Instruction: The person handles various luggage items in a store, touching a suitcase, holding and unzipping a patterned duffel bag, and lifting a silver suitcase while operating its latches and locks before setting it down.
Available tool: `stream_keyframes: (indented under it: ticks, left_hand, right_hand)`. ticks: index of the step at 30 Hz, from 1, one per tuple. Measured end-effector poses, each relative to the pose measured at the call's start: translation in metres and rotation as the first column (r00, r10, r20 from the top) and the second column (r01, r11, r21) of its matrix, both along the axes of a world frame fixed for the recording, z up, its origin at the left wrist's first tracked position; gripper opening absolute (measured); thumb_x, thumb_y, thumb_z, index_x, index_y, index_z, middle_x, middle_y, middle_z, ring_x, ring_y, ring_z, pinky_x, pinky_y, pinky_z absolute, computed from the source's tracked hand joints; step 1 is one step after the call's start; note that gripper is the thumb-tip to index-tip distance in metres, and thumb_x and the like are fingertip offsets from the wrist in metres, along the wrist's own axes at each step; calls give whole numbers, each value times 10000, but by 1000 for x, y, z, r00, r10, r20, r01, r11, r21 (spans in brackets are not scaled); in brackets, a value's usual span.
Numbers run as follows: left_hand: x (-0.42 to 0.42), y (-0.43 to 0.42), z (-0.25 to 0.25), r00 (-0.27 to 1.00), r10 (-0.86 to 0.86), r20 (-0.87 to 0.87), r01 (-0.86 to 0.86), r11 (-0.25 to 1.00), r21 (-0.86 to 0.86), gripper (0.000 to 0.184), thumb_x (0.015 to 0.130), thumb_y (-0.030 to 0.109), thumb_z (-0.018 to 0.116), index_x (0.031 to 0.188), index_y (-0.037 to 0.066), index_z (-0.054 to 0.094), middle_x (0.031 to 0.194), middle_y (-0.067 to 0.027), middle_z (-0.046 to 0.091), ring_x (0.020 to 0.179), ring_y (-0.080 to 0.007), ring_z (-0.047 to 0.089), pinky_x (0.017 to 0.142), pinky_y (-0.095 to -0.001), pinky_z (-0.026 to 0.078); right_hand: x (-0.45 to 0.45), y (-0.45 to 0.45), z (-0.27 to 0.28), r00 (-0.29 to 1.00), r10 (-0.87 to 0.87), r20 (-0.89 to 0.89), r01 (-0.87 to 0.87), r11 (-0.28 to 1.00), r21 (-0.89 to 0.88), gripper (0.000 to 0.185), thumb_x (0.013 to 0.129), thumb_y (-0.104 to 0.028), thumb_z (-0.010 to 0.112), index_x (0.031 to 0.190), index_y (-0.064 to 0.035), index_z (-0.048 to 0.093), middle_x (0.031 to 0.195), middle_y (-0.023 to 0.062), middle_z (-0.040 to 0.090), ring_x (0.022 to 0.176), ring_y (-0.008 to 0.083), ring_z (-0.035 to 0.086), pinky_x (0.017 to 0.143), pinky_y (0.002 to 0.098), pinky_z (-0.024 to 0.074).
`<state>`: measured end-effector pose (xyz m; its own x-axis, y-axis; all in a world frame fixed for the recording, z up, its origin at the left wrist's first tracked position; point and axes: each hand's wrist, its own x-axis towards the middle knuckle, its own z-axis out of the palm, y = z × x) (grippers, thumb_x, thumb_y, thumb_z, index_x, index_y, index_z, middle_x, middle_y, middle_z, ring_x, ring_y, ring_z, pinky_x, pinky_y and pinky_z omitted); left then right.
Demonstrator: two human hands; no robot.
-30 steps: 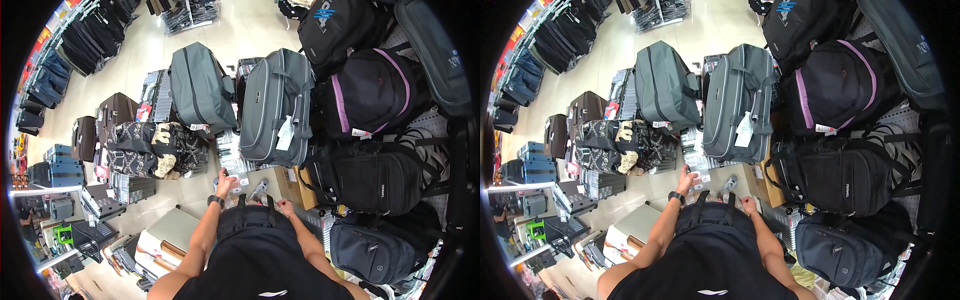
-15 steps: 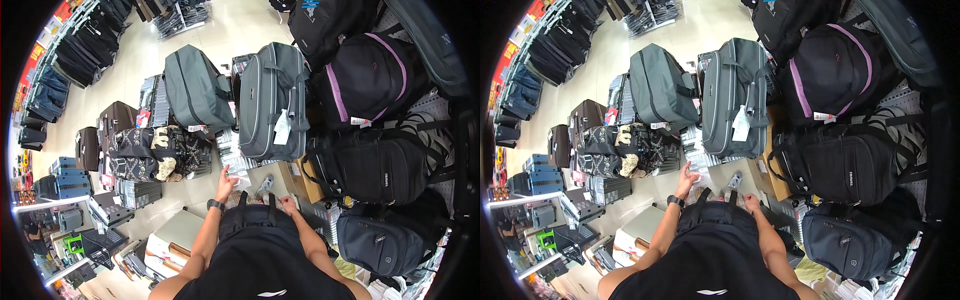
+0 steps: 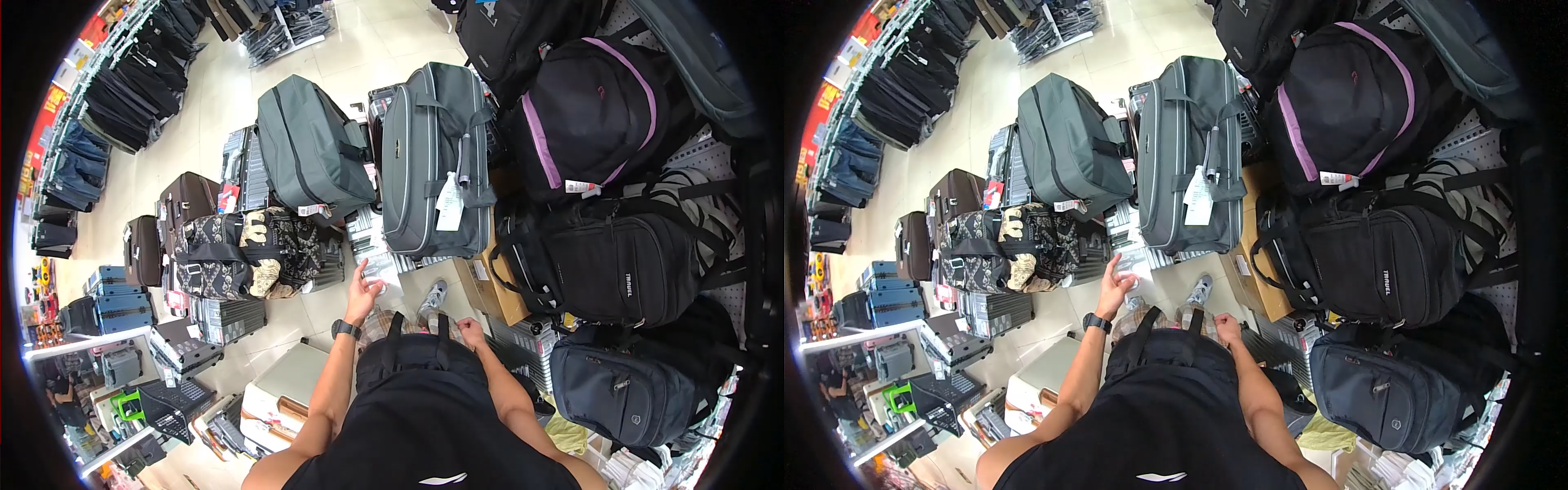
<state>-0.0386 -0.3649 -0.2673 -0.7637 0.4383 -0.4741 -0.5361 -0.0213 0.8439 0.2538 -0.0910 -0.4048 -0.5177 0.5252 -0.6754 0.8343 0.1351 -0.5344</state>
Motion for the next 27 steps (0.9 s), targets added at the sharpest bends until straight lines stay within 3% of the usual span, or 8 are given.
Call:
stream_keyframes:
  ticks: [5, 8, 10, 11, 15, 19, 27]
  left_hand:
    - [6, 5, 2, 999, 35, 10, -35, 998, -44, 855, 987, -57, 674, 1699, 118, 235, 1143, -127, 760, 1047, -182, 738, 940, -325, 586]
    - [15, 8, -9, 997, 58, -55, -63, 994, -85, 838, 983, -61, 673, 1691, 120, 263, 1137, -105, 757, 1009, -164, 729, 893, -304, 578]
    - [19, 10, -11, 993, -44, -109, 23, 982, -189, 816, 979, -70, 668, 1679, 124, 296, 1120, -79, 752, 932, -126, 701, 795, -269, 554]
    - [22, 11, -7, 997, -65, -42, 53, 966, -253, 805, 951, -79, 676, 1658, 55, 314, 1111, -85, 768, 993, -144, 693, 880, -283, 538]
    - [36, 22, -1, 988, -67, -137, 14, 935, -353, 782, 945, -40, 699, 1640, 32, 346, 1045, -87, 780, 988, -152, 697, 903, -305, 535]
    - [51, 33, 17, 994, 28, -110, -62, 945, -321, 746, 949, -18, 700, 1623, 24, 385, 1059, -86, 782, 972, -148, 713, 872, -296, 546]
    - [82, 23, 4, 962, 237, -135, -266, 925, -271, 612, 950, 6, 701, 1529, -20, 504, 1194, -130, 767, 968, -146, 735, 878, -299, 560]
  right_hand:
    - [-5, 13, 3, 999, 43, 30, -43, 999, 10, 188, 955, -175, 684, 1044, -44, 785, 946, 91, 775, 892, 191, 712, 839, 340, 564]
    - [-6, 22, 4, 998, 53, -30, -54, 998, -41, 193, 948, -179, 689, 1049, -50, 790, 952, 94, 775, 909, 199, 715, 853, 351, 562]
    - [-9, 31, 3, 996, 85, -21, -86, 995, -46, 195, 942, -181, 696, 1056, -57, 795, 958, 94, 777, 917, 205, 717, 858, 358, 563]
    - [-10, 36, 1, 995, 98, -16, -98, 994, -48, 199, 946, -187, 695, 1060, -64, 801, 964, 87, 781, 923, 205, 718, 864, 359, 563]
    - [-14, 59, -23, 993, 116, -6, -116, 989, -97, 211, 957, -209, 699, 1060, -58, 803, 967, 86, 785, 924, 200, 723, 862, 359, 564]
    - [-22, 84, -33, 971, 234, -36, -235, 972, -26, 221, 957, -220, 714, 1069, -49, 799, 955, 85, 783, 895, 190, 719, 828, 357, 567]
    - [-66, 118, -19, 932, 362, -7, -361, 927, -102, 150, 975, -157, 715, 1040, -36, 774, 935, 67, 777, 852, 191, 715, 780, 337, 559]
